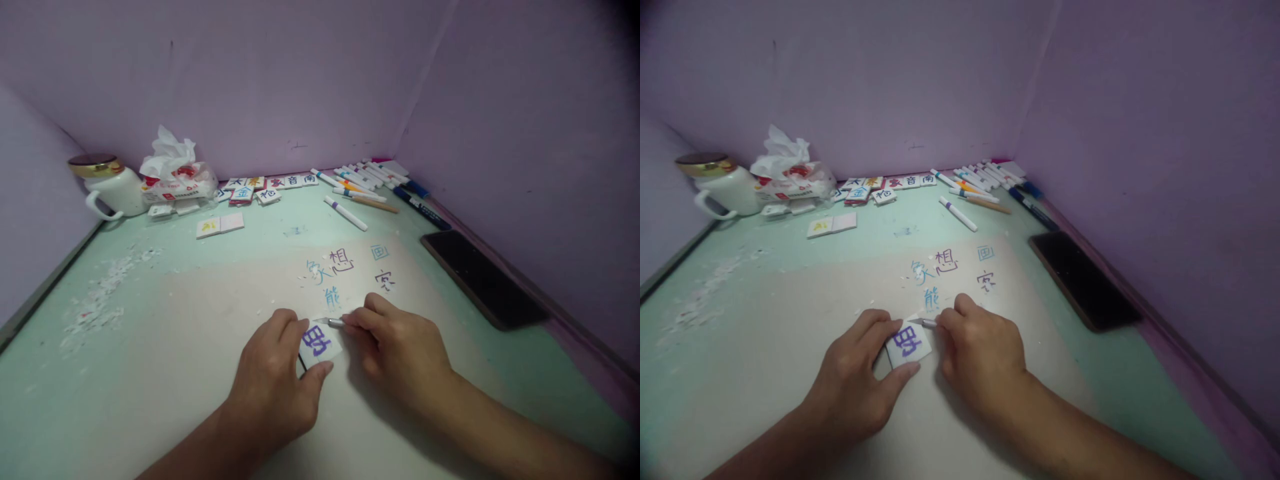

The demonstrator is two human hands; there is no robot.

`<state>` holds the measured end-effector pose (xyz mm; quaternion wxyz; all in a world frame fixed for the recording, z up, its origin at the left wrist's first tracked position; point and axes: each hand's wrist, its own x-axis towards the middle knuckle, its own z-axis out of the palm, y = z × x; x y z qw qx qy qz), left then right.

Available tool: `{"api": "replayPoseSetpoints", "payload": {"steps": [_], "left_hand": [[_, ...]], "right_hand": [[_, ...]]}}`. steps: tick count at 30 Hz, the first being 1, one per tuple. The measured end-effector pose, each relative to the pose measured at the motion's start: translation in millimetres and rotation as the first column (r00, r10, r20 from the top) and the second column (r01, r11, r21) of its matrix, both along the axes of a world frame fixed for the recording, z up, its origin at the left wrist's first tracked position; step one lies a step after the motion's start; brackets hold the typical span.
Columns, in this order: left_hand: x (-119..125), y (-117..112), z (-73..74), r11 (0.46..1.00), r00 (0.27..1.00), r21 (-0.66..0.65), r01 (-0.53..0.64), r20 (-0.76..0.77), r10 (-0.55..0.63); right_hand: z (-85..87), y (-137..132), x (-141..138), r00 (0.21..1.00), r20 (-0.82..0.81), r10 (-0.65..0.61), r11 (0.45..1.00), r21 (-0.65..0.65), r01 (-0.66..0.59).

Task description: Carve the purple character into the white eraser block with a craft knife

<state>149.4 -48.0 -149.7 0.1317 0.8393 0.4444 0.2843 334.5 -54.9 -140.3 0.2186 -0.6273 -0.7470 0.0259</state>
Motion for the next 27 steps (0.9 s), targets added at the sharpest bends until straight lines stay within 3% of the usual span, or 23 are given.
{"api": "replayPoseSetpoints", "payload": {"steps": [10,19,27], "left_hand": [[2,1,1.4,1.0,1.0,-0.02,0.021,0.009,-0.021],[-1,-3,12.0,0.984,0.951,-0.035,-0.177,-0.264,0.161],[-4,-5,9.4,0.993,0.975,-0.022,-0.113,-0.196,0.107]], "right_hand": [[-2.3,0,-1,0.999,0.049,0.007,0.999,0.051,-0.01],[-4.5,-4,5,0.997,-0.05,0.052,0.998,0.037,-0.05],[0.6,-3,1,0.995,-0.084,0.062,0.997,-0.035,-0.065]]}}
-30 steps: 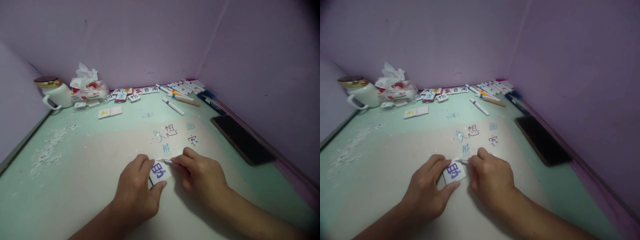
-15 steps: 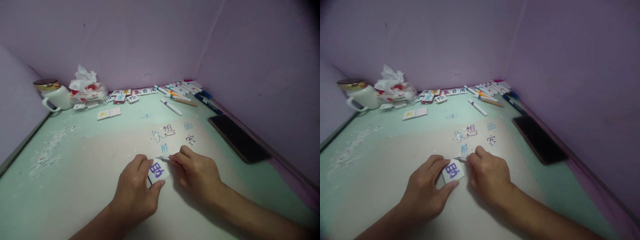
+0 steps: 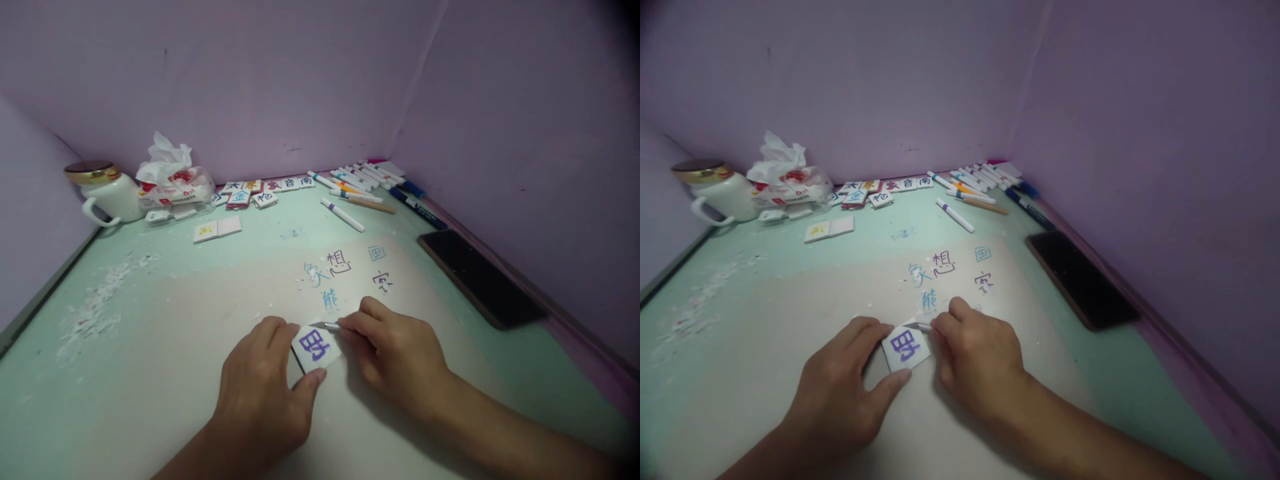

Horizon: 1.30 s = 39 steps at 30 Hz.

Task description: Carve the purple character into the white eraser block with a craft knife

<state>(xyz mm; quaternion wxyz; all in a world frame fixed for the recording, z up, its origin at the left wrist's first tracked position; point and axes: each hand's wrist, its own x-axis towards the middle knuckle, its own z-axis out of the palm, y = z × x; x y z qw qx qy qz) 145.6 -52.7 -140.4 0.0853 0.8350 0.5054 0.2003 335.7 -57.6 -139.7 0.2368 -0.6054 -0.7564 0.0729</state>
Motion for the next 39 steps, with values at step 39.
{"api": "replayPoseSetpoints", "payload": {"steps": [39], "left_hand": [[4,-2,-4.2,0.984,0.995,0.149,0.096,0.005,-0.098]], "right_hand": [[1.1,11,28,0.986,-0.161,0.029,0.995,-0.094,-0.045]]}}
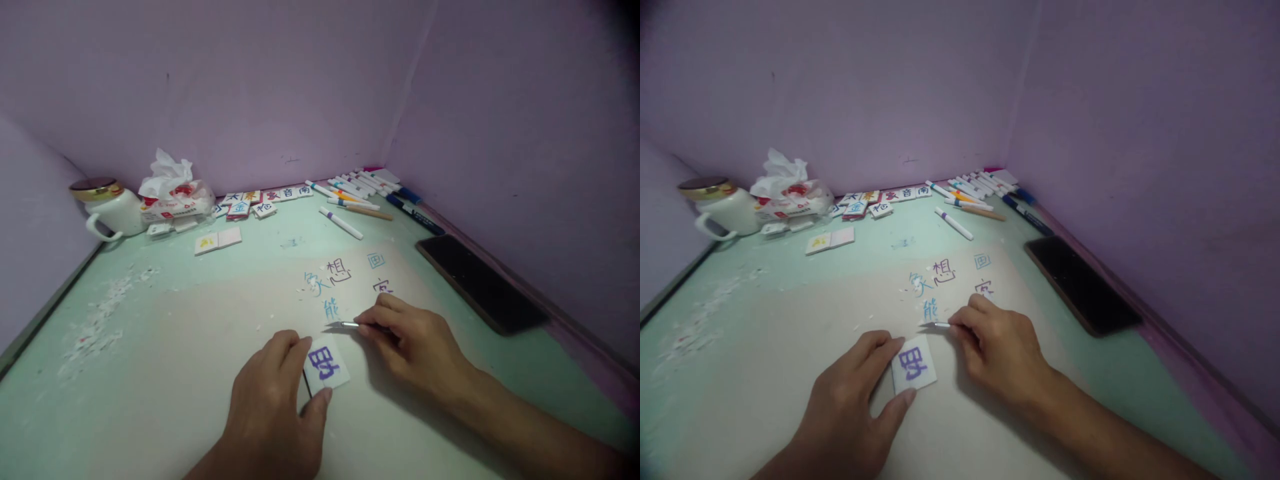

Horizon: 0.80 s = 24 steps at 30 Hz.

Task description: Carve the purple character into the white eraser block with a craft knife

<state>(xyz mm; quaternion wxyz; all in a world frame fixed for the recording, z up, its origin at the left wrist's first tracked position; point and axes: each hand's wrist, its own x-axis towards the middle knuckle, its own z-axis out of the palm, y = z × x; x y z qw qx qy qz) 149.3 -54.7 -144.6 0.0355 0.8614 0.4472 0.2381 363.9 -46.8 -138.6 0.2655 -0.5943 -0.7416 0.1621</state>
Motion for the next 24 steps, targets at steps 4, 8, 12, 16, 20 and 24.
{"api": "replayPoseSetpoints", "payload": {"steps": [4,8,12,16,20,24], "left_hand": [[0,0,1.3,1.0,1.0,0.008,-0.003,-0.014,0.003],[-2,0,1.1,1.0,1.0,-0.004,0.005,0.003,-0.005],[-5,1,-2.6,1.0,0.999,-0.015,0.013,-0.032,-0.013],[-7,2,-5.8,1.0,0.998,-0.007,0.017,-0.057,-0.018],[-8,2,-5.6,1.0,0.998,-0.005,0.031,-0.059,-0.031],[-5,3,-4.2,0.999,0.999,0.02,0.027,-0.047,-0.026]], "right_hand": [[-1.0,-4,-3,1.0,-0.025,-0.017,1.0,-0.01,0.017],[-2.7,-7,-6,0.998,-0.035,-0.049,0.998,0.031,0.05],[-3.9,-9,-9,0.997,-0.046,-0.055,0.998,0.017,0.056],[-2.9,-9,-11,0.999,-0.045,-0.013,1.0,0.01,0.013],[-1.8,-9,-13,1.0,-0.024,-0.004,1.0,0.01,0.005],[-1.3,-11,-15,1.0,0.006,-0.023,0.999,-0.029,0.023]]}}
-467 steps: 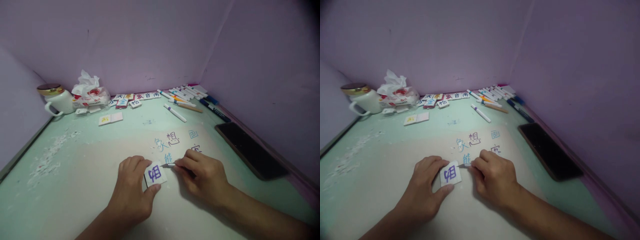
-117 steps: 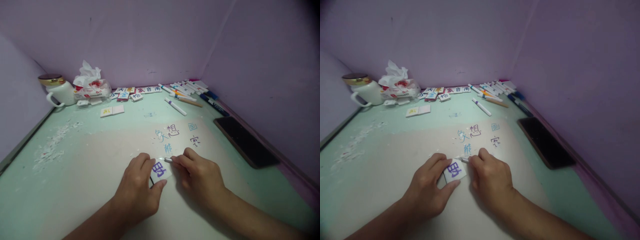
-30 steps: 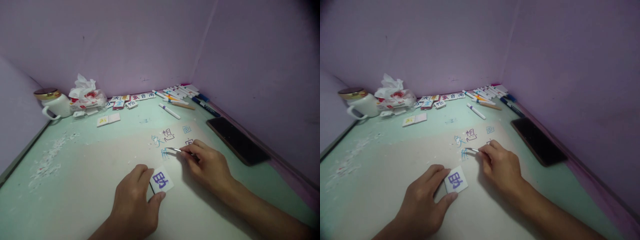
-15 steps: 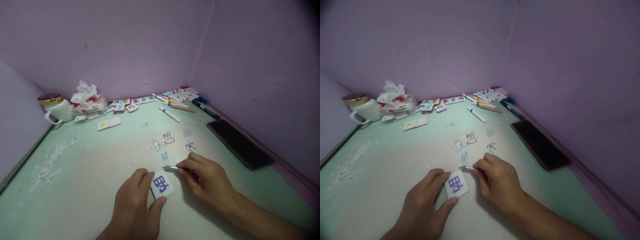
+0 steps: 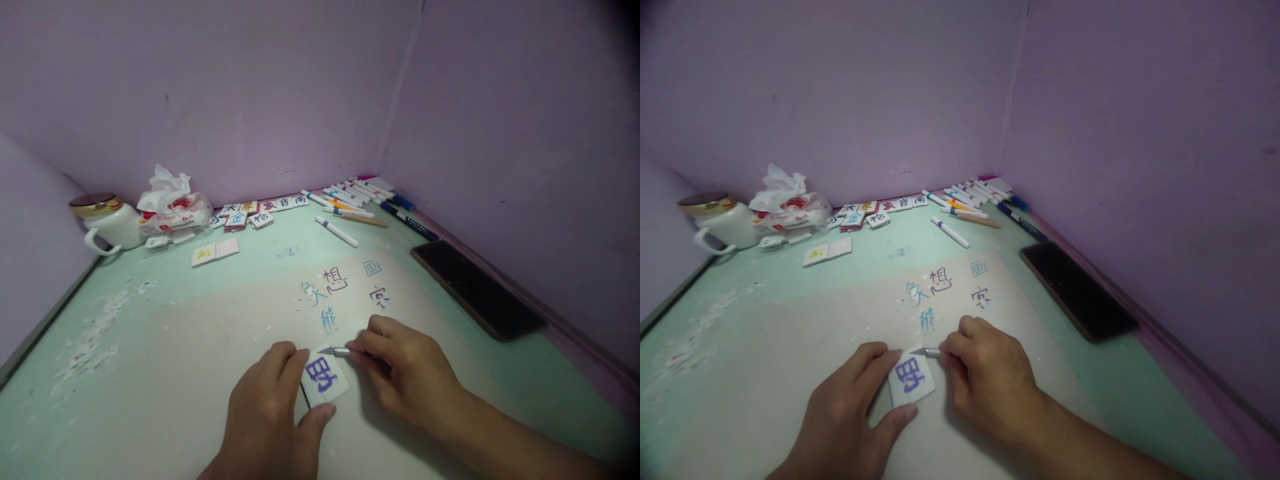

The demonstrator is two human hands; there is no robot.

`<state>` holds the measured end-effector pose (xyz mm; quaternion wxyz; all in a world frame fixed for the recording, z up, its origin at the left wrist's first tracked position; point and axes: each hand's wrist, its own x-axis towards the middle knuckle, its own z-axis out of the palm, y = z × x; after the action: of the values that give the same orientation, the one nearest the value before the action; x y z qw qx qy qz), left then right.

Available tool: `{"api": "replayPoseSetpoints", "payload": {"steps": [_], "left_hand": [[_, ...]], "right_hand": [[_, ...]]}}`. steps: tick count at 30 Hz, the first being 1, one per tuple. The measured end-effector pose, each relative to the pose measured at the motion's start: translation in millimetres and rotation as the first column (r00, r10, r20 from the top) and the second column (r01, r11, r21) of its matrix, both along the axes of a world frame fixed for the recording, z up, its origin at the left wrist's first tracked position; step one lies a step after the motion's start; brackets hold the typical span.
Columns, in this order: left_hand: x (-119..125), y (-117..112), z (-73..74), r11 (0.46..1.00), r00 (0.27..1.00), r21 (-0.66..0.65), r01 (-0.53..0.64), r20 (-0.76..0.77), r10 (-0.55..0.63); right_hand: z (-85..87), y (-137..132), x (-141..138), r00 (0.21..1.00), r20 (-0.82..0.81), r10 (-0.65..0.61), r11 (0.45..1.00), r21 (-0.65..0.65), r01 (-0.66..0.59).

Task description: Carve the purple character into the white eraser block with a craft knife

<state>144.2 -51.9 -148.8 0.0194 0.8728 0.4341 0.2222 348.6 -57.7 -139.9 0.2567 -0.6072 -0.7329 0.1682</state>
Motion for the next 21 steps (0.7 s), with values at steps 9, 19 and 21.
{"api": "replayPoseSetpoints", "payload": {"steps": [9,19,21], "left_hand": [[3,0,0.9,0.999,1.0,0.041,0.007,0.028,-0.008],[3,3,-0.1,0.998,0.994,-0.017,0.053,0.1,-0.051],[4,2,0.8,0.999,0.995,-0.014,0.045,0.092,-0.044]], "right_hand": [[-0.9,0,-1,0.996,0.081,-0.026,1.0,0.019,0.024],[-0.9,2,-10,0.977,0.199,-0.083,0.985,0.166,0.05],[-1.1,4,-12,0.969,0.228,-0.098,0.978,0.204,0.051]]}}
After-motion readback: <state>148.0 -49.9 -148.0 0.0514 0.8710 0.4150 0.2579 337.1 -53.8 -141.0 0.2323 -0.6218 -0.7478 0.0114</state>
